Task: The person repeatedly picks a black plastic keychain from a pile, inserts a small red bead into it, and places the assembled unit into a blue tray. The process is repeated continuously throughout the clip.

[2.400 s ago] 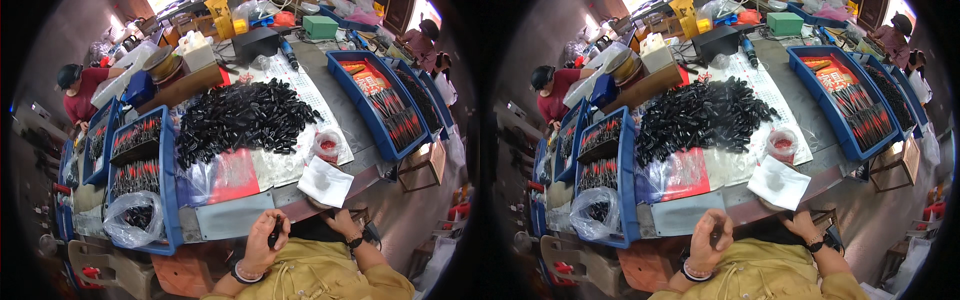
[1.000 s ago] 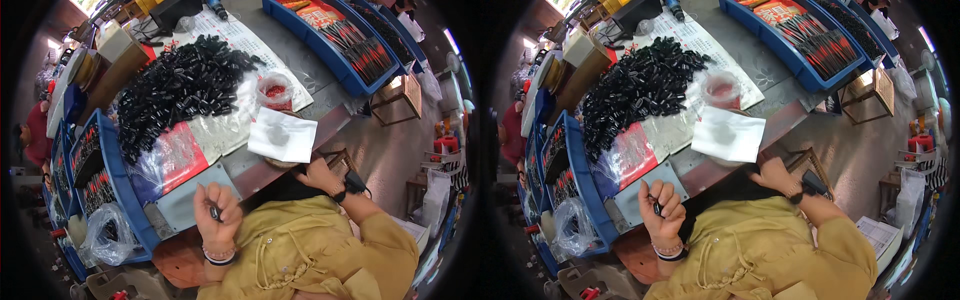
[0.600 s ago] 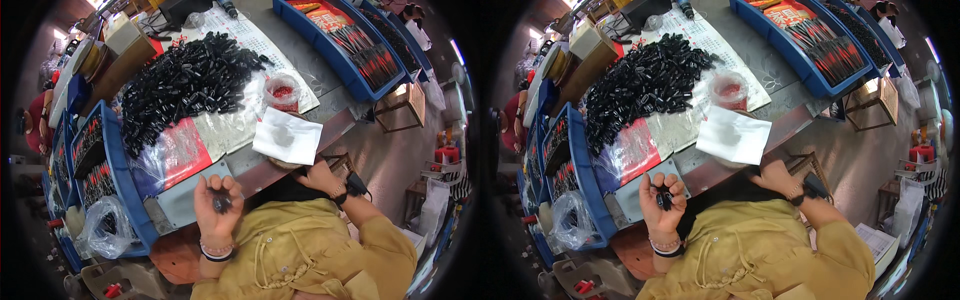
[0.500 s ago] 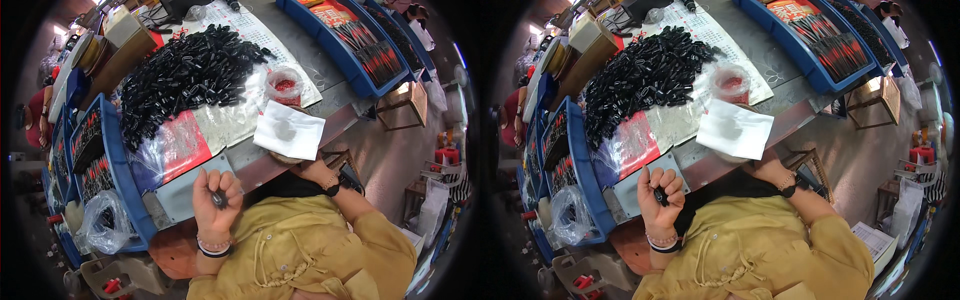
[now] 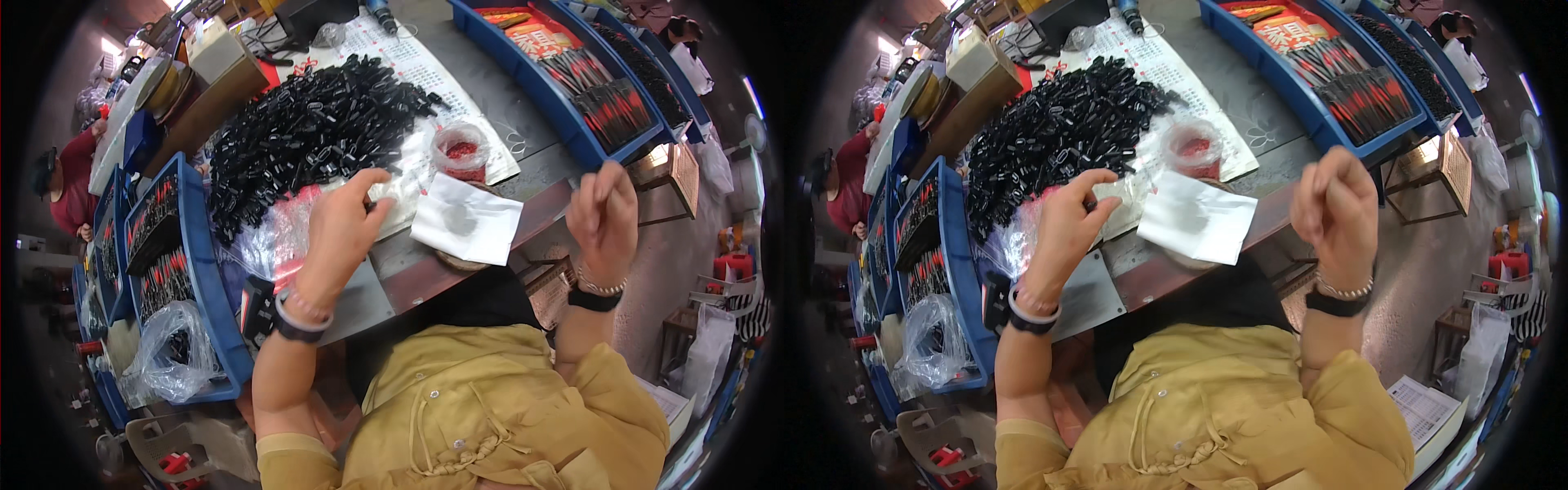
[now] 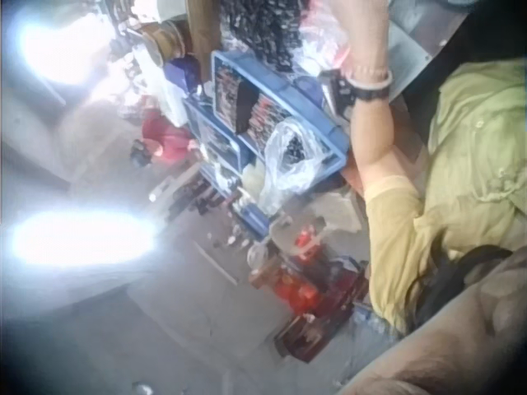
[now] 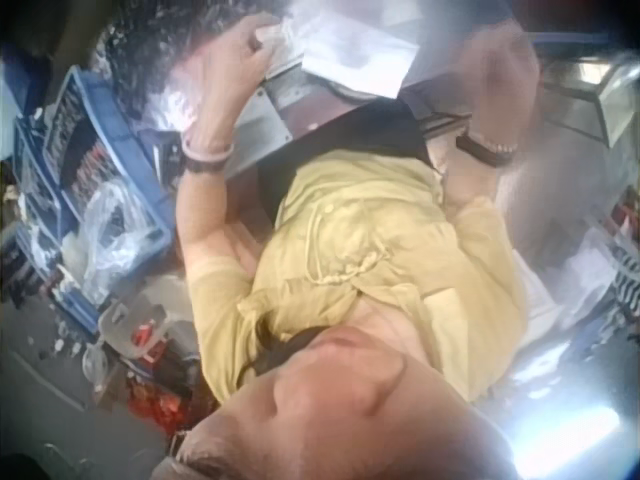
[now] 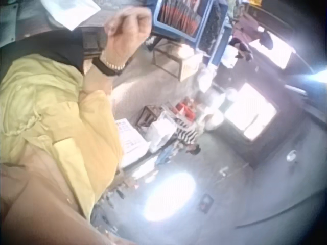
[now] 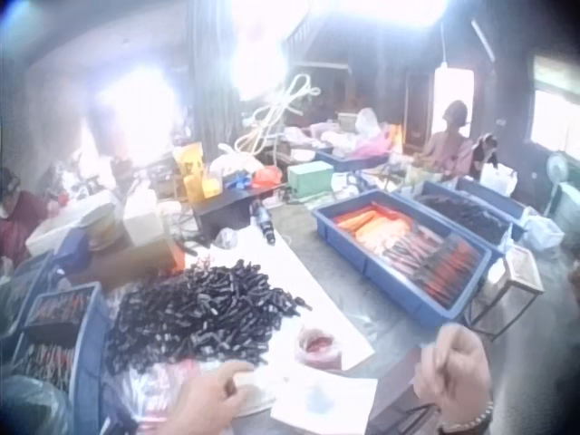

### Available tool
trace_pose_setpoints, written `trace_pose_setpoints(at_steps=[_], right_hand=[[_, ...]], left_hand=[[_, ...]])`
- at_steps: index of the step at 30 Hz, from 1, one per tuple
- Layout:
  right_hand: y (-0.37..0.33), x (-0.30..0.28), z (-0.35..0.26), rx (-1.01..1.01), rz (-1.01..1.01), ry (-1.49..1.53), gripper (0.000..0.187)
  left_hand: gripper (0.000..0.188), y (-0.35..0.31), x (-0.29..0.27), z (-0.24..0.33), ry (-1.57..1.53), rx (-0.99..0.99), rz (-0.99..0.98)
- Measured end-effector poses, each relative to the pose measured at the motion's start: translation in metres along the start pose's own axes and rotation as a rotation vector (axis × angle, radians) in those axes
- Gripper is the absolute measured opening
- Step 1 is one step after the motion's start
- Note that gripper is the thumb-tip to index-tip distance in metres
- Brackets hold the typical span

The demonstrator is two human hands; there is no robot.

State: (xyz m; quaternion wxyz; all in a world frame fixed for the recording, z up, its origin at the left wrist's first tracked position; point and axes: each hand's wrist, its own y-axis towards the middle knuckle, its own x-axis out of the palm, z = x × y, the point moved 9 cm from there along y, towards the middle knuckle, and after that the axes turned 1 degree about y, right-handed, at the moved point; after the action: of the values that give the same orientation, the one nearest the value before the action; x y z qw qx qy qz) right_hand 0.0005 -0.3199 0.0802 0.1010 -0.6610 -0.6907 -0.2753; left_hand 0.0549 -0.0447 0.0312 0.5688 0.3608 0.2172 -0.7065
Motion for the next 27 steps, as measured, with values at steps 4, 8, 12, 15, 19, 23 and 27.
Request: trace_pose_setpoints(at_steps=[4,8,12,15,19,23,27], right_hand=[[0.025,0.016,0.003,-0.045,0.020,0.220,0.012],[0.011,0.038,0.014,0.087,-0.091,-0.056,0.005],[-0.011,0.057,0.028,0.213,-0.235,-0.304,0.009],[-0.022,0.084,0.035,0.060,-0.347,-0.677,0.016],[-0.041,0.118,0.056,-0.002,-0.438,-0.614,0.033],[-0.048,0.135,0.064,-0.200,-0.502,-0.542,0.031],[-0.052,0.138,0.061,-0.295,-0.480,-0.589,0.020]], left_hand=[[0.021,0.026,0.018,-0.009,0.371,-0.008,0.044],[0.017,0.033,0.028,-0.019,0.432,-0.034,-0.002],[0.015,0.014,0.009,-0.002,0.054,-0.012,0.043],[0.017,-0.022,0.004,0.003,-0.757,-0.247,-0.048],[0.025,-0.075,0.023,0.026,-1.633,-0.466,-0.075],[0.022,-0.111,0.051,0.026,-1.908,-0.636,-0.024],[0.026,-0.124,0.057,0.020,-1.873,-0.657,-0.024]])
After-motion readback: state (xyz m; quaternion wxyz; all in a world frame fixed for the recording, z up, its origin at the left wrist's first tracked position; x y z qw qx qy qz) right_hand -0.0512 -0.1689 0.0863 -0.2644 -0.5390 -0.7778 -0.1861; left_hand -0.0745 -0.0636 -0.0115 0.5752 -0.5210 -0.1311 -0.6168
